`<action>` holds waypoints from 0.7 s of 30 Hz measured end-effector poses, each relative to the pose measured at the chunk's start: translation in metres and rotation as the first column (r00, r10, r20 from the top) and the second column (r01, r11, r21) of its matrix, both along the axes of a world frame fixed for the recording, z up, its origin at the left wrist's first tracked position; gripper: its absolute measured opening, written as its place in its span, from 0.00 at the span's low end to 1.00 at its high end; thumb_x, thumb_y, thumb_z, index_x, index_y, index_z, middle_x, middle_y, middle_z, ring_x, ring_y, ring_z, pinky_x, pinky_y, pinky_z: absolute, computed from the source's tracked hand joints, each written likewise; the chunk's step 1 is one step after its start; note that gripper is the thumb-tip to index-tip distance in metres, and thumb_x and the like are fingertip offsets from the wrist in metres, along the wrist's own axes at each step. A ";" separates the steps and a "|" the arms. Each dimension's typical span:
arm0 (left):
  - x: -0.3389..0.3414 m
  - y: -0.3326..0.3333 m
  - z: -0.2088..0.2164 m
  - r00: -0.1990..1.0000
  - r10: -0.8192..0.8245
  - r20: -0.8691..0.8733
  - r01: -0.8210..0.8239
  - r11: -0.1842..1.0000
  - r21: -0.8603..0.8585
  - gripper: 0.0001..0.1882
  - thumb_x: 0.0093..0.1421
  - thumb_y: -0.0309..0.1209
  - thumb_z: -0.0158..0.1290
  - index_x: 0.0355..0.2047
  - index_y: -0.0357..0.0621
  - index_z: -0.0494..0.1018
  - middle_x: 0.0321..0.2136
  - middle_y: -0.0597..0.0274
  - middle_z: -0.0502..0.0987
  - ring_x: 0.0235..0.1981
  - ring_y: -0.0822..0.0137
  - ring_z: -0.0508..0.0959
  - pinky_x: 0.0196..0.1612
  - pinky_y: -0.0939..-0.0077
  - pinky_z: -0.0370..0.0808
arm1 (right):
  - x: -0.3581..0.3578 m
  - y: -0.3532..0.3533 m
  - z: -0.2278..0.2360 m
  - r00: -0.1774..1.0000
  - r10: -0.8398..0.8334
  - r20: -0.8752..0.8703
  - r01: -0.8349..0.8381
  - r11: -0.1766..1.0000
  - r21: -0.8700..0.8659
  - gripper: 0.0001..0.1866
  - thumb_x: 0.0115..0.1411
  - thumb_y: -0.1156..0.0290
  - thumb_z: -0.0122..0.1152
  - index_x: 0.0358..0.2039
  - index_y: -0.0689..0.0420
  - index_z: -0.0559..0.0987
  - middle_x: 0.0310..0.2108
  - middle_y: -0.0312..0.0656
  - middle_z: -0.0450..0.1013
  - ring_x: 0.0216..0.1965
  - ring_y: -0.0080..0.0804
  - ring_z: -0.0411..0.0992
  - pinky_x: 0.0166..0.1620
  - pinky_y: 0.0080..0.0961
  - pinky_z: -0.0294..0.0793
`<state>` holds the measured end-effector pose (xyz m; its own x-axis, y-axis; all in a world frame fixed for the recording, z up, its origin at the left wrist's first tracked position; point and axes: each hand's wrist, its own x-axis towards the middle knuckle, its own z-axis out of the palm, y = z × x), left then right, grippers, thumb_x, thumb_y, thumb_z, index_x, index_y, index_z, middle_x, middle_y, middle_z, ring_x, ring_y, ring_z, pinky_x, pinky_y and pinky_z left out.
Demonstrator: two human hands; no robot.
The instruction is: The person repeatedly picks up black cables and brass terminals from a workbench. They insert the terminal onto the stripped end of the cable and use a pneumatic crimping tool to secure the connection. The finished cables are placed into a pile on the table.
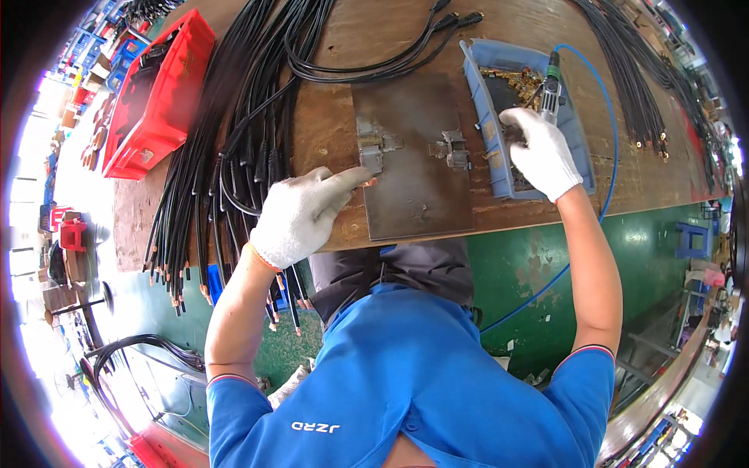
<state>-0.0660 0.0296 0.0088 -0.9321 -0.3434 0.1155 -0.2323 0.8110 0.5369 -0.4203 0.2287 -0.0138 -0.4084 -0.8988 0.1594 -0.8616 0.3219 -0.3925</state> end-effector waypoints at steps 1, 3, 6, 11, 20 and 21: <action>0.000 0.000 0.002 1.000 0.001 -0.002 -0.001 1.000 -0.003 0.23 0.64 0.20 0.56 0.59 0.49 0.81 0.33 0.49 0.81 0.34 0.47 0.84 0.40 0.59 0.81 | -0.005 0.001 -0.001 0.993 -0.018 0.120 0.027 0.997 -0.071 0.24 0.59 0.79 0.62 0.58 0.57 0.79 0.54 0.50 0.81 0.54 0.48 0.80 0.58 0.40 0.79; 0.001 -0.002 0.002 1.000 0.004 -0.022 -0.004 1.000 -0.003 0.24 0.63 0.19 0.56 0.59 0.49 0.81 0.31 0.50 0.80 0.33 0.48 0.84 0.39 0.59 0.81 | -0.009 0.007 0.004 0.950 -0.048 0.310 0.116 0.972 -0.205 0.23 0.62 0.80 0.61 0.59 0.58 0.79 0.53 0.48 0.82 0.51 0.38 0.82 0.58 0.32 0.79; 0.004 -0.003 -0.001 0.998 0.025 -0.062 -0.025 1.000 0.001 0.24 0.63 0.19 0.57 0.59 0.49 0.81 0.30 0.51 0.79 0.32 0.49 0.84 0.38 0.60 0.80 | 0.022 0.012 0.030 0.545 0.132 0.828 0.339 0.869 -0.361 0.21 0.65 0.81 0.58 0.59 0.62 0.79 0.48 0.49 0.81 0.46 0.36 0.83 0.51 0.32 0.86; 0.002 -0.001 0.003 0.990 0.059 -0.124 -0.051 0.997 0.063 0.24 0.63 0.19 0.58 0.59 0.48 0.81 0.30 0.50 0.79 0.32 0.48 0.83 0.38 0.60 0.80 | 0.087 -0.014 0.007 -0.174 0.475 0.863 0.331 0.853 -0.403 0.16 0.66 0.79 0.59 0.54 0.65 0.81 0.49 0.59 0.81 0.41 0.41 0.86 0.43 0.39 0.91; 0.006 -0.001 0.003 0.984 0.064 -0.165 -0.065 0.998 -0.001 0.24 0.62 0.20 0.58 0.58 0.50 0.82 0.28 0.52 0.77 0.29 0.50 0.82 0.35 0.59 0.78 | 0.148 -0.058 -0.035 -0.459 0.435 0.775 0.289 0.898 -0.333 0.14 0.73 0.76 0.61 0.56 0.67 0.81 0.45 0.48 0.84 0.42 0.36 0.86 0.45 0.36 0.91; 0.006 -0.001 0.002 0.983 0.071 -0.169 -0.071 0.997 0.005 0.24 0.62 0.19 0.58 0.58 0.50 0.82 0.27 0.53 0.77 0.29 0.50 0.82 0.35 0.59 0.78 | 0.151 -0.061 -0.037 -0.461 0.427 0.778 0.286 0.901 -0.325 0.14 0.74 0.74 0.60 0.56 0.66 0.80 0.44 0.47 0.84 0.41 0.36 0.86 0.44 0.35 0.92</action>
<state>-0.0597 0.0285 0.0111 -0.8722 -0.4081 0.2699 -0.1956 0.7964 0.5722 -0.2691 0.1674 -0.0505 -0.2026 -0.9730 -0.1110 0.8192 -0.1062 -0.5636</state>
